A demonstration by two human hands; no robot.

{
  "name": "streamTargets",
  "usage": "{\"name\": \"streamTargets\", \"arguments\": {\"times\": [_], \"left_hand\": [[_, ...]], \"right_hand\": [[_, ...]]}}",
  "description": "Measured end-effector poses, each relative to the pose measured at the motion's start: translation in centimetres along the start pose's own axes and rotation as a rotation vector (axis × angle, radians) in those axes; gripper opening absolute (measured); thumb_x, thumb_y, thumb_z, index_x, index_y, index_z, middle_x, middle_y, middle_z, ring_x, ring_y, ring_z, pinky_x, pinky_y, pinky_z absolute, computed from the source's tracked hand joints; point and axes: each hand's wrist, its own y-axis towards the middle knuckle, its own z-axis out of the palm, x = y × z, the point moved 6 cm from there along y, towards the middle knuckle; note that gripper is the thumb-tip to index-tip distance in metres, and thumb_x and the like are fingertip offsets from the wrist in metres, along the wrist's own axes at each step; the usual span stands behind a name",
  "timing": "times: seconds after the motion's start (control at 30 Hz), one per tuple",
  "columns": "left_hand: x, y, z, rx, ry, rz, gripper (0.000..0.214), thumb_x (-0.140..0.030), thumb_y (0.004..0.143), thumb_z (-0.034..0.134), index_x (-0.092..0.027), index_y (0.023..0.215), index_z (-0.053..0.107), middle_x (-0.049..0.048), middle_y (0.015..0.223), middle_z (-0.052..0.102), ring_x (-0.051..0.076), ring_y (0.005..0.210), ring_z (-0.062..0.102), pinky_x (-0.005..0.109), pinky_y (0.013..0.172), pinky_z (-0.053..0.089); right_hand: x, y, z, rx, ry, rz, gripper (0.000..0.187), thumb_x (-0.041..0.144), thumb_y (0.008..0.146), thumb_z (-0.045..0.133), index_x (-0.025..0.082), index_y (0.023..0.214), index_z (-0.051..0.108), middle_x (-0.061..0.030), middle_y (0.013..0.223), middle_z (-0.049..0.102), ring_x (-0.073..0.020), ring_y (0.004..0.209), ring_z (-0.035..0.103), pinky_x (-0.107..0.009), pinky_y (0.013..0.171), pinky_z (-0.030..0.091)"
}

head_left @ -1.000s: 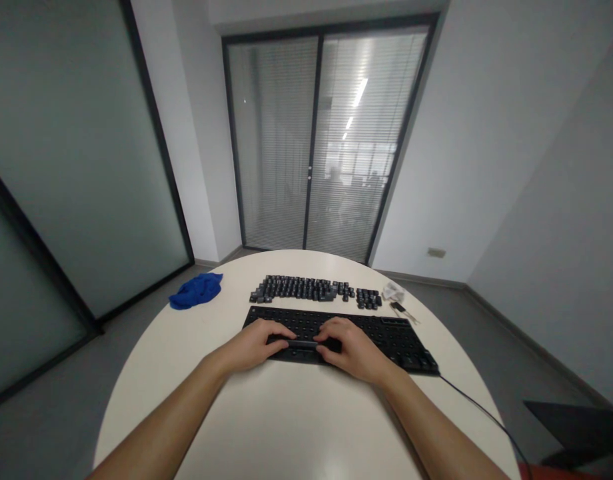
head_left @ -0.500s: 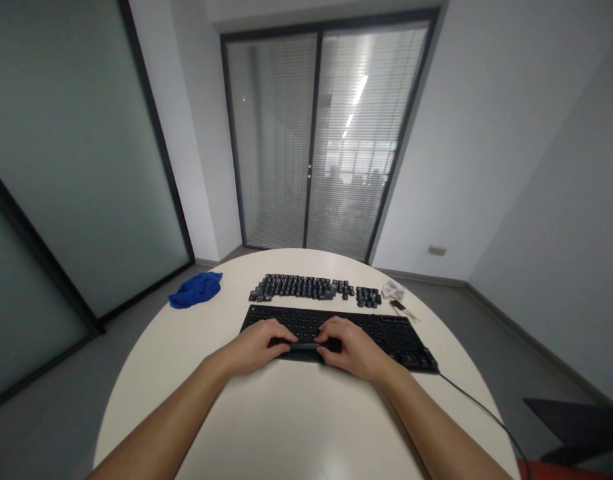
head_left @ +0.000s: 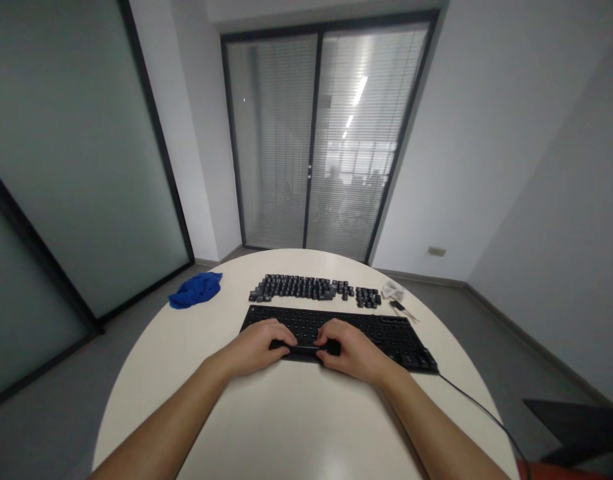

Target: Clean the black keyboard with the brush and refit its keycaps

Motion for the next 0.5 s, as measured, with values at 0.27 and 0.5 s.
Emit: {"name": "streamTargets", "arguments": {"times": [0.27, 0.5], "left_hand": [[-0.2, -0.12, 0.28, -0.002, 0.049, 0.028, 0.023, -0.014, 0.085, 0.063, -0.026, 0.1, 0.075, -0.0001, 0.107, 0.073, 0.018, 0.099, 0.063, 0.03, 0.09, 0.047], [-0.66, -0.1, 0.21, 0.004, 0.096, 0.037, 0.021, -0.016, 0.087, 0.061, -0.026, 0.1, 0.075, 0.0001, 0.105, 0.074, 0.018, 0.098, 0.063, 0.031, 0.091, 0.047]], "right_hand": [[0.28, -0.01, 0.06, 0.012, -0.002, -0.005, 0.016, 0.014, 0.074, 0.072, 0.02, 0.087, 0.065, -0.0042, 0.095, 0.068, -0.0197, 0.09, 0.061, -0.03, 0.082, 0.048], [0.38, -0.03, 0.18, 0.017, -0.023, -0.006, 0.015, 0.016, 0.075, 0.072, 0.021, 0.087, 0.064, -0.0029, 0.093, 0.067, -0.019, 0.089, 0.061, -0.03, 0.081, 0.047]]}}
